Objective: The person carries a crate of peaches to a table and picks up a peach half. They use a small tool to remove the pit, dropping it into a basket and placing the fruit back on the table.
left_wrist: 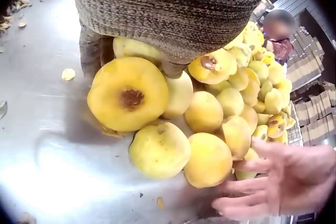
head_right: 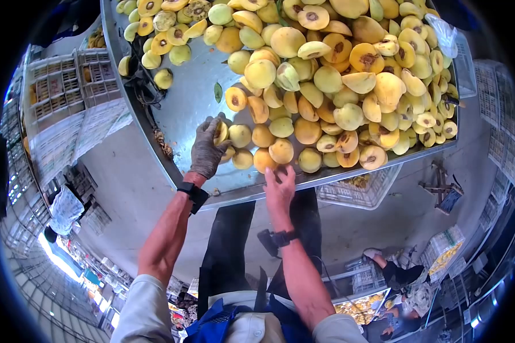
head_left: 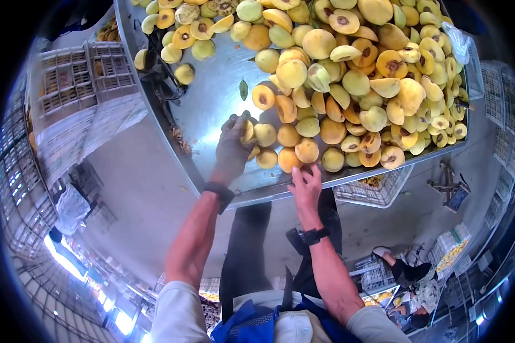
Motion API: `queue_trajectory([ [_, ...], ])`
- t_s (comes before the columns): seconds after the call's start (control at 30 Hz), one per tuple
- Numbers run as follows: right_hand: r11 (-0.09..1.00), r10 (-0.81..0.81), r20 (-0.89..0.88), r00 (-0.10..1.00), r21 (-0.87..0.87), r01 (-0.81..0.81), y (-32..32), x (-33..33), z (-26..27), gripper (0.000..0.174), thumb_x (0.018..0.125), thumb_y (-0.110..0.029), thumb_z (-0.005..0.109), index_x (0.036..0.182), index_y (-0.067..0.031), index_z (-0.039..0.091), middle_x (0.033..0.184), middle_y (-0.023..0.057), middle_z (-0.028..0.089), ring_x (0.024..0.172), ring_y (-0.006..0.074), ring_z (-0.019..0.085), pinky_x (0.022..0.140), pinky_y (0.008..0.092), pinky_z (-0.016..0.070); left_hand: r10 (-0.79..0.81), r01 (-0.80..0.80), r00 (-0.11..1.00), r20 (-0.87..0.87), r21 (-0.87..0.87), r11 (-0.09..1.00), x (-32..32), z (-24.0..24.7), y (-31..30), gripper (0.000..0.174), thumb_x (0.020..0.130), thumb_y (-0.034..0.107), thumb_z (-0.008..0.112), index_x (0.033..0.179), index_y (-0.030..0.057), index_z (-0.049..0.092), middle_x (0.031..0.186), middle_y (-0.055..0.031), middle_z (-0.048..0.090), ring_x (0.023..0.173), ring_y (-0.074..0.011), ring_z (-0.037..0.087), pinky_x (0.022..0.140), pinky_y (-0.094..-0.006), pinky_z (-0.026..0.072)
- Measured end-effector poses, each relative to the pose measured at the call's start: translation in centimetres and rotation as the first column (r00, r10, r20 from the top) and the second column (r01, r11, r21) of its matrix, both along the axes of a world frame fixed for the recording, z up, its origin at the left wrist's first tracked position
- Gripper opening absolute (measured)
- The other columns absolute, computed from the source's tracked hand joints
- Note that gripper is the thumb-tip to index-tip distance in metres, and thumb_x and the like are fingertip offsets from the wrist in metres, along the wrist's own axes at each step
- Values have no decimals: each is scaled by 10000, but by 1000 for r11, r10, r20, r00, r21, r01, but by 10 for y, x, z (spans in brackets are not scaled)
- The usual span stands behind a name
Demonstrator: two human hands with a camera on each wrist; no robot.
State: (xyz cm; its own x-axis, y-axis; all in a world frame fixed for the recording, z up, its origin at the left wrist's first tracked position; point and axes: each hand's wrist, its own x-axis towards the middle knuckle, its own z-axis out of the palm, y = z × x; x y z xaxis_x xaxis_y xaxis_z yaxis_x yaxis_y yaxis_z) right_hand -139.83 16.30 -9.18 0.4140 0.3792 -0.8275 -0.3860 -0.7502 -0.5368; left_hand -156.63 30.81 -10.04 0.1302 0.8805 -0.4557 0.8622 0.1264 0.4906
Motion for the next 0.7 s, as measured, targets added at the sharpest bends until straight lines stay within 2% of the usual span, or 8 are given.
queue_trajectory([
  [0.07, 982, -186, -242, 952, -66, 176, 20, 2, 1, 793, 953, -423, 715, 1504, -41, 292, 1331, 194, 569, 1189, 314, 591, 906, 519, 571, 61, -58, 996, 64, -43, 997, 2, 0, -4, 814, 789, 115, 837, 1503, 283, 483, 1415, -169, 483, 1281, -326, 556, 1059, -384, 506],
  [0.17, 900, -436, -424, 794, -206, 384, 33, 23, -7, 838, 929, -526, 707, 1494, -52, 308, 1405, 192, 489, 1232, 427, 563, 964, 576, 538, 57, -52, 994, 95, -54, 997, 4, 1, -1, 795, 789, 107, 834, 1495, 251, 498, 1407, -165, 485, 1304, -318, 535, 1077, -382, 491],
  [0.27, 877, -480, -499, 722, -242, 416, 38, 28, -13, 879, 909, -608, 684, 1502, -76, 314, 1438, 216, 429, 1266, 524, 515, 1003, 624, 504, 96, -58, 978, 187, -195, 979, 10, 15, 0, 772, 796, 103, 830, 1488, 215, 507, 1398, -160, 491, 1286, -300, 552, 1076, -380, 495],
  [0.43, 911, -408, -528, 745, -188, 366, 43, 37, -13, 936, 903, -628, 677, 1544, -76, 276, 1431, 280, 431, 1242, 540, 536, 1006, 638, 498, 66, -26, 980, 189, -204, 979, 9, -2, -13, 756, 794, 91, 832, 1478, 151, 513, 1376, -159, 535, 1242, -294, 592, 1085, -368, 490],
  [0.5, 955, -294, -561, 774, -133, 266, 42, 43, -13, 968, 909, -653, 651, 1550, -40, 263, 1424, 318, 454, 1228, 524, 556, 1012, 617, 500, 53, 54, 917, 396, -254, 966, 19, -2, -17, 755, 803, 88, 821, 1485, 122, 501, 1346, -158, 589, 1229, -266, 602, 1077, -365, 486],
  [0.53, 953, -299, -555, 776, -134, 271, 41, 48, -13, 968, 909, -653, 651, 1550, -40, 263, 1424, 318, 454, 1228, 524, 556, 1012, 617, 500, -142, 186, 962, 231, -180, 966, 24, -1, -20, 738, 827, 103, 805, 1494, 107, 489, 1313, -149, 629, 1206, -223, 609, 1054, -355, 490],
  [0.6, 901, -430, -660, 616, -263, 346, 40, 59, -14, 1090, 908, -695, 613, 1531, 87, 180, 1444, 422, 374, 1308, 539, 482, 1074, 596, 460, -78, 148, 957, 279, -237, 960, 27, -7, -22, 735, 838, 115, 801, 1500, 107, 482, 1301, -144, 633, 1191, -216, 611, 1038, -352, 496],
  [0.7, 912, -407, -696, 592, -269, 310, 46, 62, -16, 1180, 883, -709, 636, 1510, 151, 126, 1429, 442, 374, 1309, 547, 475, 1084, 612, 446, -25, 121, 950, 310, -293, 949, 27, -11, -18, 731, 851, 130, 796, 1506, 97, 472, 1285, -141, 640, 1156, -211, 621, 1011, -351, 510],
])
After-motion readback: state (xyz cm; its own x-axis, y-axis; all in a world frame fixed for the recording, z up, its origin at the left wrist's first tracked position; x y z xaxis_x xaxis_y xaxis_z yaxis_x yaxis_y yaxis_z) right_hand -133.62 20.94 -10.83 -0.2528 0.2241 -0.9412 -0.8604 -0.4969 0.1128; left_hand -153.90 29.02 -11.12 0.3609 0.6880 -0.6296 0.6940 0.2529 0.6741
